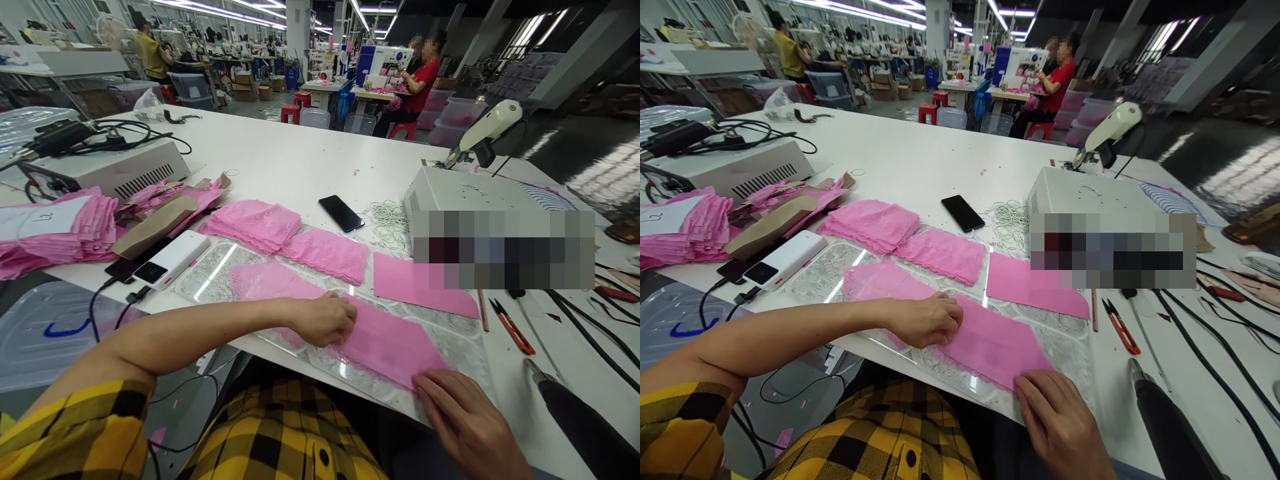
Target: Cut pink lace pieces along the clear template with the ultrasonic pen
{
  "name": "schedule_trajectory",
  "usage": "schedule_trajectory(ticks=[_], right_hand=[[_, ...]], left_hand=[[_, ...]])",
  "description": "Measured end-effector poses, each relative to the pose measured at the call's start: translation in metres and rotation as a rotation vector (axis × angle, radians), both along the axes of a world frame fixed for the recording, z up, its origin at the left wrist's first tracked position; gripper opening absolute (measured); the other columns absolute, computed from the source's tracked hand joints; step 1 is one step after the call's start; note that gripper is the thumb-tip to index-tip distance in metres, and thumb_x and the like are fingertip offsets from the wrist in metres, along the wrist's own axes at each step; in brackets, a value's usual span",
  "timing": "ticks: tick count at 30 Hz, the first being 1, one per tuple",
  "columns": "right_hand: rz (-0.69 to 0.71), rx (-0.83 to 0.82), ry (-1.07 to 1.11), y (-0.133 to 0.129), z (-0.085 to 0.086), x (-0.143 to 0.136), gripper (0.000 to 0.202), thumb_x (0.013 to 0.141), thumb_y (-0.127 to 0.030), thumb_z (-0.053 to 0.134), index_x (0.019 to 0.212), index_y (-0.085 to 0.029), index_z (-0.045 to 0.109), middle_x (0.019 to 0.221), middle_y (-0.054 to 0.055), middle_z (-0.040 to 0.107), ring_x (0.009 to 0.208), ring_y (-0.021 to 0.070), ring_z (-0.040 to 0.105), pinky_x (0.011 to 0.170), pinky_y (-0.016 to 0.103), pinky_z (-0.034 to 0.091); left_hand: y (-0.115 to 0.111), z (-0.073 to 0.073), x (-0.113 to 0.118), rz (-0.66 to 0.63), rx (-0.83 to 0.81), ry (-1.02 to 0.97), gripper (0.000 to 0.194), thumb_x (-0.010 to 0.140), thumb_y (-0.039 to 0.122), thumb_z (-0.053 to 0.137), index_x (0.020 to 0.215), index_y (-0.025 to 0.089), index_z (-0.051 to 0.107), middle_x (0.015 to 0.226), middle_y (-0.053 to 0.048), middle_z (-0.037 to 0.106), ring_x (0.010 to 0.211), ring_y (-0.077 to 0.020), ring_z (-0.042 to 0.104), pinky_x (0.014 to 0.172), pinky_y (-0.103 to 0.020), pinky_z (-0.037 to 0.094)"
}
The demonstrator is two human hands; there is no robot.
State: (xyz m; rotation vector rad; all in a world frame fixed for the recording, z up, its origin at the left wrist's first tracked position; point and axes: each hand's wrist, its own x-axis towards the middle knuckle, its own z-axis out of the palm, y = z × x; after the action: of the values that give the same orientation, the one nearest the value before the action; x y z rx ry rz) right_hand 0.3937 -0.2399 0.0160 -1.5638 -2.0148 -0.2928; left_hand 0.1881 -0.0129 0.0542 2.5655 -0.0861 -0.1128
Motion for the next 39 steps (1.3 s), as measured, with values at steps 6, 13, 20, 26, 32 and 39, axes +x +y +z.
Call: schedule_trajectory(ticks=[6,13,20,26,32,39], right_hand=[[-0.004,-0.009,-0.002,0.001,0.005,-0.004,0.017,0.090,-0.014,0.054,0.102,-0.019,0.065,0.090,0.004,0.067,0.087,0.0146,0.062,0.083,0.028,0.051],[0.009,-0.039,-0.018,0.002,0.006,-0.002,0.014,0.092,-0.017,0.053,0.100,-0.019,0.064,0.090,0.004,0.066,0.086,0.0142,0.061,0.080,0.028,0.050],[-0.006,0.000,-0.022,0.010,0.016,-0.016,0.014,0.091,-0.020,0.055,0.103,-0.018,0.062,0.091,0.005,0.065,0.086,0.0159,0.061,0.080,0.030,0.049],[-0.054,0.087,0.082,0.045,0.011,-0.079,0.009,0.086,-0.020,0.061,0.093,-0.018,0.057,0.083,0.006,0.061,0.079,0.0178,0.057,0.071,0.031,0.048],[-0.135,0.100,0.074,0.065,-0.009,-0.111,0.004,0.086,-0.019,0.058,0.087,-0.018,0.054,0.074,0.004,0.056,0.070,0.0173,0.053,0.062,0.030,0.044],[-0.076,0.031,0.297,0.062,-0.011,-0.100,0.011,0.092,-0.017,0.052,0.080,-0.020,0.052,0.070,0.000,0.055,0.063,0.0111,0.052,0.058,0.023,0.043]], left_hand=[[0.006,0.001,0.001,-0.020,-0.043,0.045,0.013,0.082,0.009,0.061,0.071,0.016,0.062,0.090,-0.003,0.062,0.088,-0.0167,0.055,0.091,-0.032,0.034],[0.005,0.004,0.003,-0.023,-0.036,0.085,0.013,0.082,0.010,0.061,0.071,0.016,0.061,0.092,-0.004,0.062,0.088,-0.0181,0.054,0.092,-0.034,0.033],[0.004,0.005,0.003,-0.030,-0.011,0.084,0.012,0.083,0.011,0.061,0.072,0.016,0.060,0.091,-0.005,0.062,0.088,-0.0192,0.053,0.091,-0.035,0.034],[0.003,0.004,0.004,-0.022,0.004,0.085,0.012,0.083,0.012,0.062,0.072,0.016,0.060,0.091,-0.005,0.062,0.089,-0.0200,0.054,0.089,-0.035,0.036],[0.002,0.000,0.005,-0.003,0.004,0.080,0.011,0.081,0.010,0.062,0.072,0.016,0.061,0.097,-0.007,0.065,0.093,-0.0214,0.056,0.088,-0.036,0.038],[0.004,-0.004,0.006,0.023,-0.063,0.050,0.014,0.079,0.012,0.067,0.067,0.017,0.061,0.092,-0.005,0.065,0.090,-0.0202,0.056,0.084,-0.034,0.040]])
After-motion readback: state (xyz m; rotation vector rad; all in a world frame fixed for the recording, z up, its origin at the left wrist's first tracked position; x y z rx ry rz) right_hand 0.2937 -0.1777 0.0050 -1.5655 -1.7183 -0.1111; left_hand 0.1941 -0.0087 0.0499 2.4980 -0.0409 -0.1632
